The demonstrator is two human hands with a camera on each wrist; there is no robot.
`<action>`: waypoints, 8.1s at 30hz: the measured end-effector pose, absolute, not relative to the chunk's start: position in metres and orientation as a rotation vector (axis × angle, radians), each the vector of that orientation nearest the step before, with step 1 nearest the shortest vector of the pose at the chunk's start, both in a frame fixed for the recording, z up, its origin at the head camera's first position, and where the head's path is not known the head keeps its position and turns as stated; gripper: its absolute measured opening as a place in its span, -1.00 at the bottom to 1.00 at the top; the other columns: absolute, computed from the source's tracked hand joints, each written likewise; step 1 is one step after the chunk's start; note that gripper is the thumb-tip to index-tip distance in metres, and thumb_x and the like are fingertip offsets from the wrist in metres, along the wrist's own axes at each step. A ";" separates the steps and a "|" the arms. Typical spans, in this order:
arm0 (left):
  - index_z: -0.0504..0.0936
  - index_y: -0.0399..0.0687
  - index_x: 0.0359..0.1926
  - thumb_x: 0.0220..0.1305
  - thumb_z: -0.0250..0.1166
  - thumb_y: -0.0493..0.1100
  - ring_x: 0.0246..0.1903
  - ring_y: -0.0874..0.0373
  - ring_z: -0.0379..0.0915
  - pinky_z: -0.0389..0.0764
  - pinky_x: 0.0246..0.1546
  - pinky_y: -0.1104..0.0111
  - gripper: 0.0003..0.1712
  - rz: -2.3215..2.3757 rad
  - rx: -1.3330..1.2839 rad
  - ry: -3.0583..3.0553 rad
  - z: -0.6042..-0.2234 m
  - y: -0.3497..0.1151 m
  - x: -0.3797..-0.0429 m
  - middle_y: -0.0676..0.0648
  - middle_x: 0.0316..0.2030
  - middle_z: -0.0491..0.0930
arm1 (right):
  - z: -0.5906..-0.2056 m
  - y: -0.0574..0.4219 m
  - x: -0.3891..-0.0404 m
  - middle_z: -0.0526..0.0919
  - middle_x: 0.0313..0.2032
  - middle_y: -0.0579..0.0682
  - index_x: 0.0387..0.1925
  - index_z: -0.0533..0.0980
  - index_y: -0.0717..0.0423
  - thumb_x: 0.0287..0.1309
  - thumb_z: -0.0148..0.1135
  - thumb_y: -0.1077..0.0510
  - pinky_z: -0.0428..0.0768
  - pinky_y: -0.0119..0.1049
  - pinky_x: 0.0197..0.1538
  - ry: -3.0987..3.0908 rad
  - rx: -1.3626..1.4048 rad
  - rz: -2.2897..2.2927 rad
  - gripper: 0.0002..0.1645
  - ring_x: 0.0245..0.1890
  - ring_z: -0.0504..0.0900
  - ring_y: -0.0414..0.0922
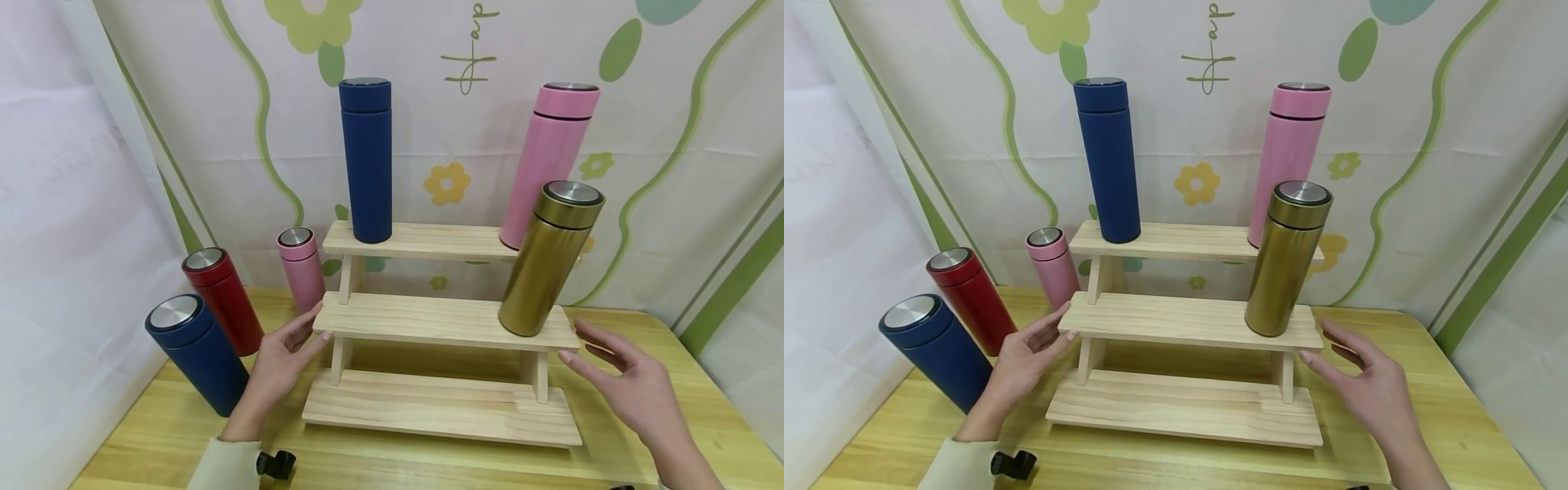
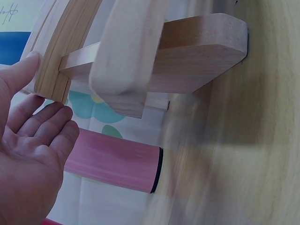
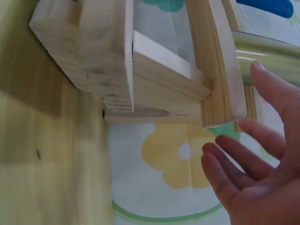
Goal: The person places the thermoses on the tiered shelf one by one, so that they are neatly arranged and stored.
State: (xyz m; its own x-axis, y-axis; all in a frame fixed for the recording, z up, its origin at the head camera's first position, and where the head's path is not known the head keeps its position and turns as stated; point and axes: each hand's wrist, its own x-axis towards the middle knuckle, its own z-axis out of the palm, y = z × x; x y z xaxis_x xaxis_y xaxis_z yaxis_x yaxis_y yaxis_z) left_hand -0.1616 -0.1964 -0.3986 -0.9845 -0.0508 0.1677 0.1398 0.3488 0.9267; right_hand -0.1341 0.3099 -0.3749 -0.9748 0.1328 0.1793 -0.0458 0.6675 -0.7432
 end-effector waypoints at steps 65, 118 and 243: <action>0.53 0.12 0.43 0.15 0.60 -0.19 0.45 0.19 0.40 0.30 0.55 0.35 -0.19 -1.159 0.398 -1.643 -0.290 -0.225 -0.094 0.04 0.41 0.54 | -0.388 0.315 -0.143 0.69 0.00 -0.62 0.36 0.57 -0.31 0.25 0.41 -0.33 0.53 -0.72 -0.23 -2.652 -0.189 1.304 -0.32 -0.11 0.55 -0.77; 0.12 0.39 0.57 0.07 0.68 -0.04 0.30 0.16 0.22 0.09 0.62 -0.10 0.19 -1.849 0.777 -2.149 -0.367 -0.290 -0.122 0.29 0.28 0.38 | -0.384 0.308 -0.141 0.71 0.03 -0.54 0.35 0.58 -0.28 0.26 0.40 -0.34 0.60 -0.61 -0.21 -2.618 -0.162 1.332 -0.32 -0.12 0.63 -0.69; 0.39 0.03 0.40 0.15 0.62 -0.10 0.08 0.14 0.56 0.57 0.21 0.20 -0.15 -1.731 0.220 -2.371 -0.289 -0.177 -0.120 -0.08 0.23 0.58 | -0.387 0.307 -0.141 0.71 0.12 -0.43 0.36 0.57 -0.32 0.26 0.38 -0.37 0.60 -0.65 -0.18 -2.619 -0.196 1.356 -0.31 -0.08 0.61 -0.70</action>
State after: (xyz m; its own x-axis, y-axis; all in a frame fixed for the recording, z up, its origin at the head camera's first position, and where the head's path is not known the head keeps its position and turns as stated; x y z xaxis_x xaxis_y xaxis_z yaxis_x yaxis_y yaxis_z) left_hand -0.1200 -0.1766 -0.2892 -0.9695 -0.2344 0.0711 -0.0037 0.3045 0.9525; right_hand -0.1414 0.3071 -0.3865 -0.9740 0.2013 0.1037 0.0315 0.5740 -0.8182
